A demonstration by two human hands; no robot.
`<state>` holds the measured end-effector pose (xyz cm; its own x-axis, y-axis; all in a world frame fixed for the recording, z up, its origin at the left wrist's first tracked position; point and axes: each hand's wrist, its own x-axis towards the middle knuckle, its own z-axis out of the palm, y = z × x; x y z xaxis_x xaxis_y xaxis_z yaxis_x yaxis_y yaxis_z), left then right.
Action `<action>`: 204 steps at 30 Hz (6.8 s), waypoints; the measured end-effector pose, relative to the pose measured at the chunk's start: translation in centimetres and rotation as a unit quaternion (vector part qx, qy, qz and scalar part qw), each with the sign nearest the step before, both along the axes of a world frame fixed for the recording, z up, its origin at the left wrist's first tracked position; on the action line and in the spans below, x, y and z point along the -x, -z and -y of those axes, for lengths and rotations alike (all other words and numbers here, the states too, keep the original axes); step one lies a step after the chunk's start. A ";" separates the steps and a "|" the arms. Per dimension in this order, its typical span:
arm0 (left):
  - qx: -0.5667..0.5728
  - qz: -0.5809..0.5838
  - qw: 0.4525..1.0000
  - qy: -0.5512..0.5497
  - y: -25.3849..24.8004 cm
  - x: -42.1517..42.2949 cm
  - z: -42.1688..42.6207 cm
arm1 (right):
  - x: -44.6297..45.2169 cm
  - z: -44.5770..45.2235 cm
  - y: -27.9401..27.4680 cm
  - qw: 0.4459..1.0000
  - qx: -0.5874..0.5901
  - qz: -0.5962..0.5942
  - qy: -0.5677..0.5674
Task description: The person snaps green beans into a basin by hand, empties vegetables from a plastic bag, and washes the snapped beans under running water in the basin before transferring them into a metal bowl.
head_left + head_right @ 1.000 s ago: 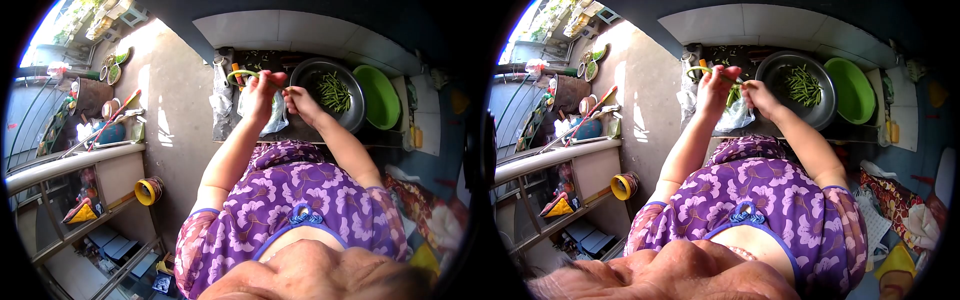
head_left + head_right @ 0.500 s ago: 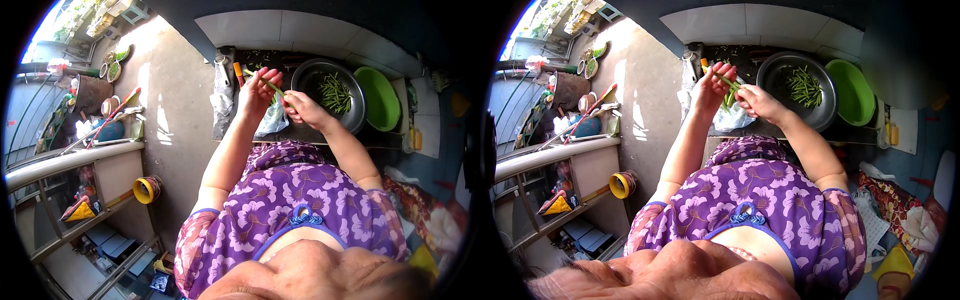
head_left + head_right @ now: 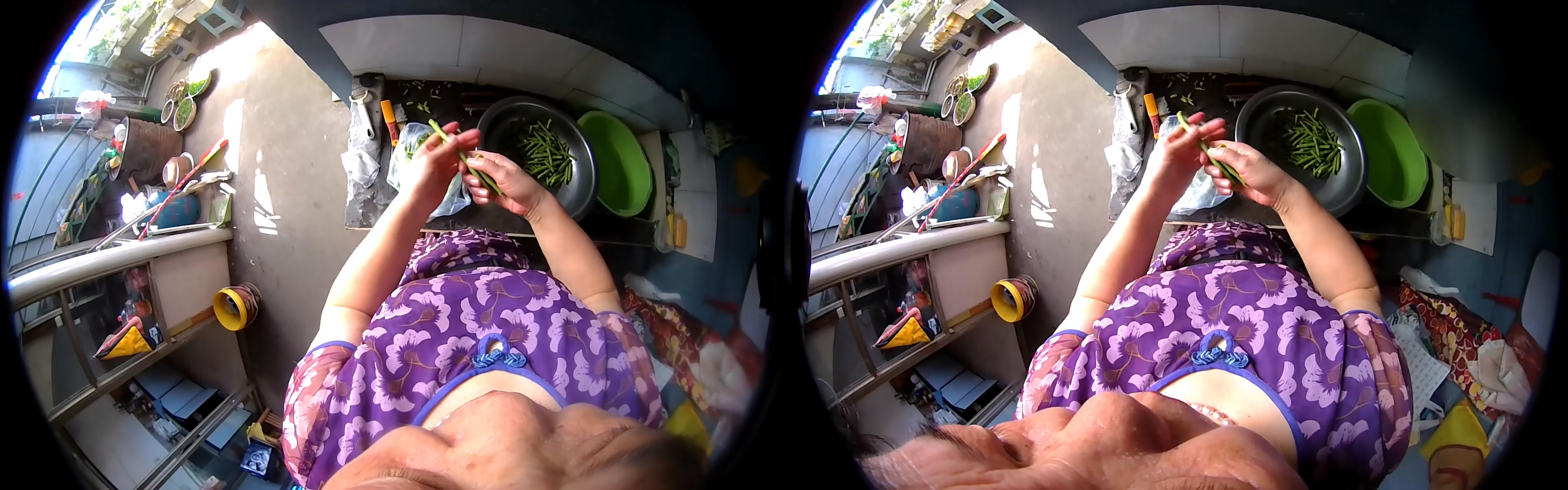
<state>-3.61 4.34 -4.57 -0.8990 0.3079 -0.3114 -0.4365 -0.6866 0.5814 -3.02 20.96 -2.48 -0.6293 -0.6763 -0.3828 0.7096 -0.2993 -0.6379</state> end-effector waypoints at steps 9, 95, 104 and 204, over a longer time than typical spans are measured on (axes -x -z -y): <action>-0.098 -0.064 0.990 -0.084 1.0 -0.1 -0.5 | 1.8 -1.8 8.2 0.962 -0.138 0.070 0.227; 0.063 -0.065 0.995 -0.051 -0.2 -0.7 0.7 | 0.6 1.9 7.1 0.969 -0.101 0.174 0.141; 0.079 -0.074 0.994 0.034 1.3 -0.7 1.4 | -0.3 1.3 1.1 0.998 -0.052 0.039 0.015; 0.661 -0.201 0.692 0.209 11.7 -9.2 7.4 | -13.0 -3.4 5.6 0.617 -0.627 -0.462 -0.109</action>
<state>5.54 -3.08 -16.25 -0.9132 0.2517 -0.3205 -0.0574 0.6992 0.7126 9.97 24.38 -8.08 -0.9172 -0.3202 -0.2372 -0.1951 0.8798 -0.4334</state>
